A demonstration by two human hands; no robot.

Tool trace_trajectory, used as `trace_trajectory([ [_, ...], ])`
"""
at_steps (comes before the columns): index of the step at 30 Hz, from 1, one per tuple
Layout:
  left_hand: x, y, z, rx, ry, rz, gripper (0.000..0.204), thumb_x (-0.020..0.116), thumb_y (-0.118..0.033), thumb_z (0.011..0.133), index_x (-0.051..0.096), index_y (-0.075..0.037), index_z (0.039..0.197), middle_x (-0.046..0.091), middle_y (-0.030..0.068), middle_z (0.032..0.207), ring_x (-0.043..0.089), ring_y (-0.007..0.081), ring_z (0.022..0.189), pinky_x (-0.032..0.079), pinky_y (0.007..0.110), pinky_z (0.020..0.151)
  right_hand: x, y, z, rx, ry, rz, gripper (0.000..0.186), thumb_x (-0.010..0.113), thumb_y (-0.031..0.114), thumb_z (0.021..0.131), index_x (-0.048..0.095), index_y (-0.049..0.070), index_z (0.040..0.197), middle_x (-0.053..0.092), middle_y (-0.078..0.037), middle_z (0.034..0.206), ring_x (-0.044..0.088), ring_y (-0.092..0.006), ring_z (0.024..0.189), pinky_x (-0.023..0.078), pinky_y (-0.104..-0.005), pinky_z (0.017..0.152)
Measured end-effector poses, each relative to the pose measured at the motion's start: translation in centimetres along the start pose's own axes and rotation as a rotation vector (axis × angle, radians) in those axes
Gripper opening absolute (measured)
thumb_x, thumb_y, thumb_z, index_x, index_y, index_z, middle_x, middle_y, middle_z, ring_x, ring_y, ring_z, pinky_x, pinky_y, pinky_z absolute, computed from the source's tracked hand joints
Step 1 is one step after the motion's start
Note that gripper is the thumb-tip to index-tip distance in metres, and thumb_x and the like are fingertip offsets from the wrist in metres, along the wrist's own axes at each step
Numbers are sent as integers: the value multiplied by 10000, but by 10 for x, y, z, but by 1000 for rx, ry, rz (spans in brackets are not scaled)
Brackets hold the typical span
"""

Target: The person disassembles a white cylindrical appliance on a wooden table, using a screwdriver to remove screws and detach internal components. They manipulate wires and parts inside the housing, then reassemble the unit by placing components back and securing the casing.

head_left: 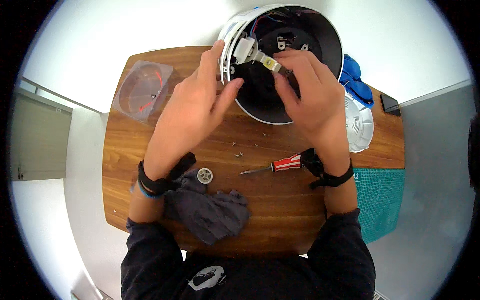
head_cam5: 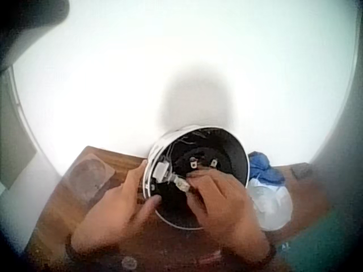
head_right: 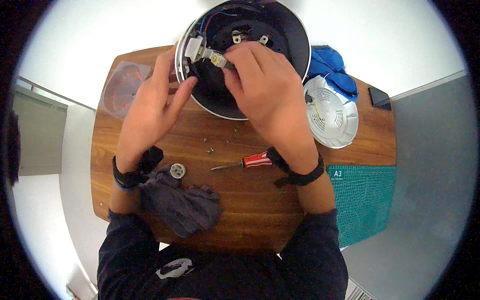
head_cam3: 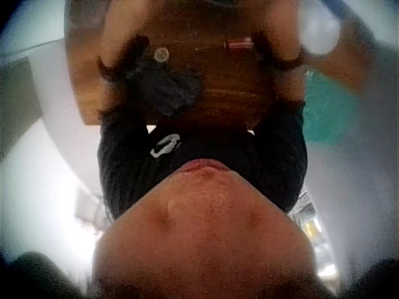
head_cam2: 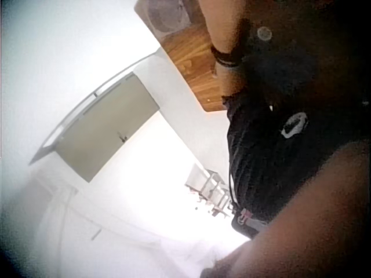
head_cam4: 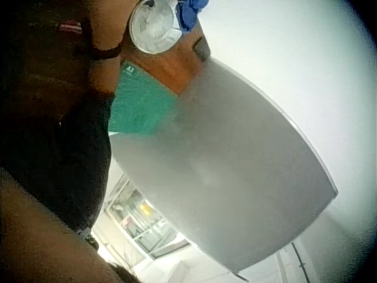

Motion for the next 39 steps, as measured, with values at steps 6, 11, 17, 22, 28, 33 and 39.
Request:
trace_trajectory([
  [6, 0, 8, 2, 32, -5, -13, 641, 733, -227, 1096, 416, 47, 1580, 716, 291, 874, 720, 521, 837, 551, 560, 718, -8, -6, 3, 57, 78, 165, 216, 779, 22, 946, 704, 59, 1146, 740, -142, 1099, 742, -390, 1039, 599, -456, 904],
  [11, -1, 8, 1, 2, 14, -23, 641, 729, -231, 1100, 416, 49, 1585, 712, 285, 842, 727, 512, 814, 551, 552, 708, -26, -15, 5, 151, 166, 235, 245, 757, 6, 979, 702, 33, 1215, 741, -177, 1116, 734, -427, 1077, 593, -435, 916],
  [17, 0, 8, 1, 0, 14, -31, 639, 727, -231, 1102, 417, 47, 1586, 714, 283, 843, 732, 506, 814, 558, 541, 714, -47, -29, 4, 126, 325, 258, 302, 714, -39, 959, 703, 44, 1249, 753, -169, 1234, 732, -420, 1180, 587, -447, 993],
  [22, -1, 10, -1, 52, 5, -17, 635, 724, -218, 1102, 411, 40, 1590, 718, 286, 853, 740, 496, 832, 566, 530, 738, -55, -32, 3, 17, 460, 270, 364, 717, -54, 911, 691, 47, 1260, 732, -153, 1314, 713, -404, 1253, 580, -464, 1048],
  [28, -3, 1, 0, -30, 109, -99, 633, 718, -202, 1104, 401, -4, 1615, 744, 288, 936, 755, 480, 872, 570, 507, 753, -61, -23, 3, 7, 559, 321, 318, 819, 35, 887, 693, 45, 1179, 729, -130, 1250, 722, -385, 1199, 591, -439, 1015],
  [33, -3, 7, -1, 21, 75, -161, 624, 715, -216, 1109, 418, -26, 1624, 773, 278, 1158, 775, 453, 997, 604, 477, 831, -56, -20, -2, 100, 622, 388, 334, 898, 13, 825, 736, 26, 1116, 734, -137, 1278, 713, -350, 1242, 562, -421, 1058],
  [39, -20, -24, -3, 269, -150, 125, 557, 803, -178, 1025, 602, -49, 1529, 686, 209, 1478, 705, 434, 1280, 599, 477, 1014, -55, -20, -6, 131, 593, 312, 283, 876, 29, 854, 725, 26, 1094, 730, -138, 1215, 738, -333, 1126, 585, -394, 965],
])
Point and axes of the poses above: each hand's wrist, its own z-axis towards the middle knuckle, its own x-axis out of the palm, y = z × x, the point moved 4 cm from there along z, towards the middle knuckle
